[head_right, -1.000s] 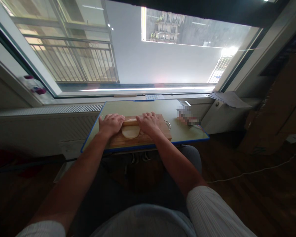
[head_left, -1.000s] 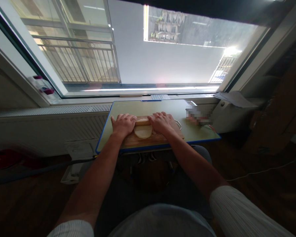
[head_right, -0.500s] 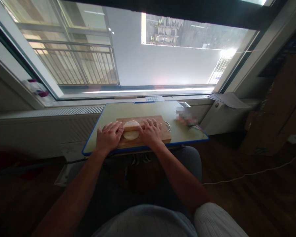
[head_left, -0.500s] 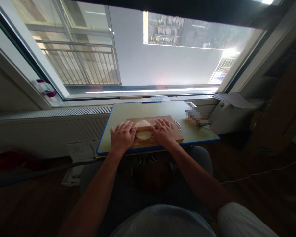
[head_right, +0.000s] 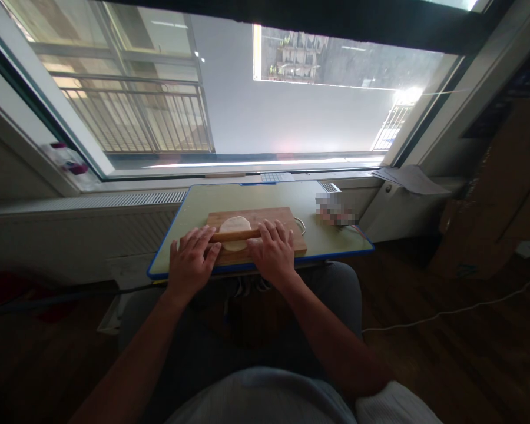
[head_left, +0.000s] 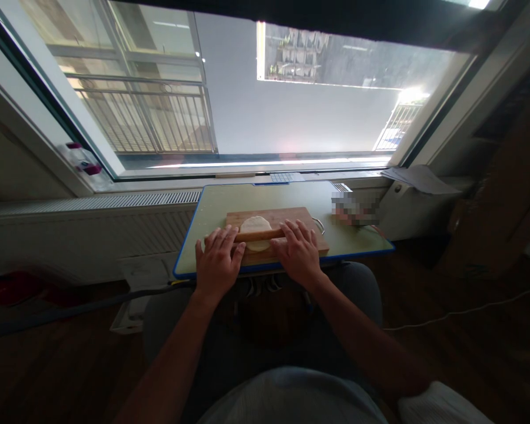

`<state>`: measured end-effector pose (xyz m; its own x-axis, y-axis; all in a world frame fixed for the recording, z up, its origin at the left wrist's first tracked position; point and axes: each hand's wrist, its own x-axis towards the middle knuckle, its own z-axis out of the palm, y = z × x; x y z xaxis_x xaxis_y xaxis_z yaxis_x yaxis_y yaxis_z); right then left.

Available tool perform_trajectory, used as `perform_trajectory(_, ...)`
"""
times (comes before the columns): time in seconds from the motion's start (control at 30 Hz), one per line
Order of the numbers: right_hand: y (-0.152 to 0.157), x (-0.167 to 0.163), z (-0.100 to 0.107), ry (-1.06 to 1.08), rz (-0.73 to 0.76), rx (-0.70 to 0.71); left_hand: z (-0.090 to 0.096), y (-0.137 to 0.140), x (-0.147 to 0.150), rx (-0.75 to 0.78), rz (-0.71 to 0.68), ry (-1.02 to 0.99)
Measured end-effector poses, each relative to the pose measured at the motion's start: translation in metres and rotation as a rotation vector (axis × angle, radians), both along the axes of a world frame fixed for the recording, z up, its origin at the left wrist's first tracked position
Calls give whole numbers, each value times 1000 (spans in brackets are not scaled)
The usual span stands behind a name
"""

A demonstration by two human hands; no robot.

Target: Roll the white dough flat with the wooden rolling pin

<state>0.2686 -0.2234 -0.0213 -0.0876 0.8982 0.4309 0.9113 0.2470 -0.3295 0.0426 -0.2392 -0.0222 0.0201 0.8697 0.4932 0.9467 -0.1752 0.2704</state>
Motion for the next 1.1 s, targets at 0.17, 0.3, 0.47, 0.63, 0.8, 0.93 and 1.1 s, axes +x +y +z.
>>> perform_trajectory(0.17, -15, 2, -4, 15, -4, 0, -4, -13, 2, 33, 3, -29)
perform_trajectory(0.3, -21, 2, -9, 9, -13, 25, -11, -19, 4, 67, 4, -37)
perform_trajectory(0.47, -21, 1, -9, 11, -15, 23, -15, -18, 3, 81, 3, -48)
perform_trajectory(0.63, -15, 0, -4, 9, -17, -6, -12, -10, 2, 64, 4, -53)
perform_trajectory(0.8, -7, -1, 1, -45, -34, -35, -7, -1, 3, 36, 13, -41)
perform_trajectory(0.93, 1, -3, 4, -38, -33, -50, -2, 7, 3, -1, 16, -34)
perform_trajectory(1.1, 12, -5, 8, -23, -39, -63, 6, 20, 4, -65, 33, -40)
